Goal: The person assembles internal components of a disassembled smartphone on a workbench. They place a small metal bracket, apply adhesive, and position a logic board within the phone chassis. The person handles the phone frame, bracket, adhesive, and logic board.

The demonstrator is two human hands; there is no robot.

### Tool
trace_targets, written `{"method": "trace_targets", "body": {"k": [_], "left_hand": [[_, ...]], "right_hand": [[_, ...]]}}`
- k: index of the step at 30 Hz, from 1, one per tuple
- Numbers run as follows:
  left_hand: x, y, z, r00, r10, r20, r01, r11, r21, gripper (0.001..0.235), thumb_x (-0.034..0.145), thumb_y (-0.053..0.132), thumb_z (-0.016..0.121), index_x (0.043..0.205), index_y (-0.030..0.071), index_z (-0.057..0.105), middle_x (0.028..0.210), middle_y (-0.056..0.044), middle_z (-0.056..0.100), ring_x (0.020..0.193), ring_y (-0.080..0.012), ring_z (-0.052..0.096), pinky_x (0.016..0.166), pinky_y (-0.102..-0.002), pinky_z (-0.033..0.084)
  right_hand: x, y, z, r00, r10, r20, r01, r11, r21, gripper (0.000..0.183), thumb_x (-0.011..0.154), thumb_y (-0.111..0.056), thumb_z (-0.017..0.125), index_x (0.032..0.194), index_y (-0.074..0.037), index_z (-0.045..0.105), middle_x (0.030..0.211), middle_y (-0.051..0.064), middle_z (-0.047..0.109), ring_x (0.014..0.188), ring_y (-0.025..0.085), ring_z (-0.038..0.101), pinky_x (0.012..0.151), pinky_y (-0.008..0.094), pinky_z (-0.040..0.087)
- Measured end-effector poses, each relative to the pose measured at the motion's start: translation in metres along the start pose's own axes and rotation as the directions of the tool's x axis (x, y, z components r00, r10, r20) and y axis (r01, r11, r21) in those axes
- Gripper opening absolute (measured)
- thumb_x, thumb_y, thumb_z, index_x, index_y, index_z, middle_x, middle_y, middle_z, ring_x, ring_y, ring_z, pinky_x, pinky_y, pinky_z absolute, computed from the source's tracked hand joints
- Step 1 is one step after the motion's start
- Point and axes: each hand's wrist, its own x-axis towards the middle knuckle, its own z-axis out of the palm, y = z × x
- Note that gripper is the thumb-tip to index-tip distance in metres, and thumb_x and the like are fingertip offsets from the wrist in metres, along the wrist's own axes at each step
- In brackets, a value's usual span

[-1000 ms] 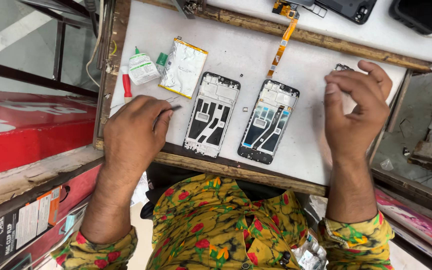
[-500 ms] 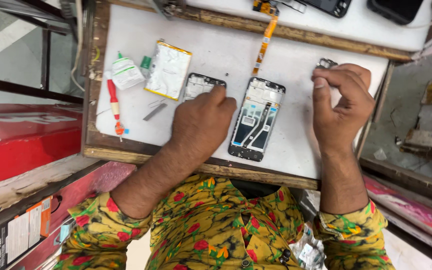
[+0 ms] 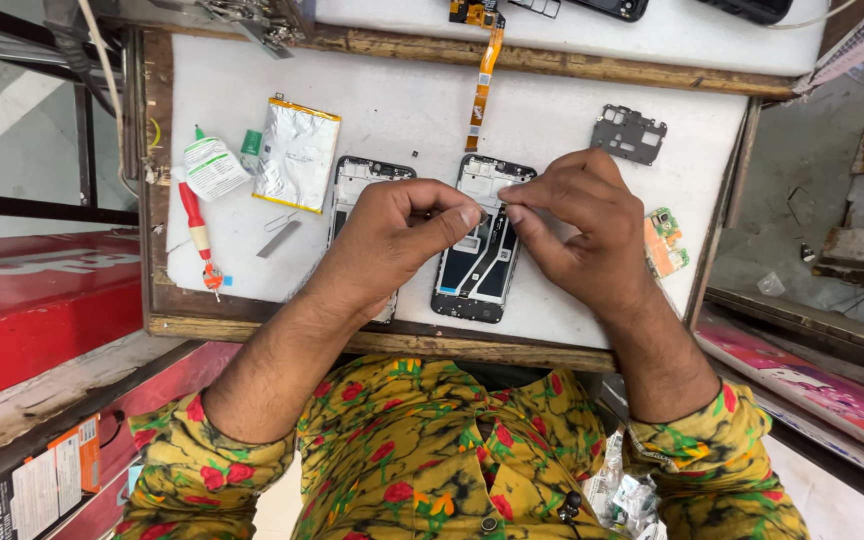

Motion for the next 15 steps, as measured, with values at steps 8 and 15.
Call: {"method": "trace_targets", "body": {"k": [8, 15], "left_hand": [[0.003, -0.003, 0.018, 0.994, 0.086, -0.071, -0.079, 0.993, 0.088, 0.019, 0.100, 0.019, 0.073, 0.108, 0.003, 0.077, 0.091, 0.003, 0.073, 0.078, -0.0014, 0.055, 0.069, -0.019, 0.046], [0.005, -0.012, 0.036, 0.923, 0.342, -0.177, -0.270, 0.902, 0.338, 0.011, 0.101, 0.016, 0.075, 0.108, 0.008, 0.076, 0.094, 0.002, 0.066, 0.071, -0.0030, 0.047, 0.062, -0.021, 0.040]], "right_hand": [[-0.004, 0.001, -0.002, 0.997, 0.068, 0.038, -0.072, 0.991, 0.117, 0.023, 0.087, -0.009, 0.084, 0.109, -0.007, 0.077, 0.101, 0.005, 0.078, 0.096, 0.020, 0.069, 0.085, 0.031, 0.055], [-0.013, 0.007, 0.002, 0.936, 0.349, 0.041, -0.347, 0.898, 0.269, 0.017, 0.091, -0.012, 0.085, 0.107, -0.006, 0.080, 0.088, 0.004, 0.072, 0.074, 0.007, 0.058, 0.066, 0.023, 0.045]]}}
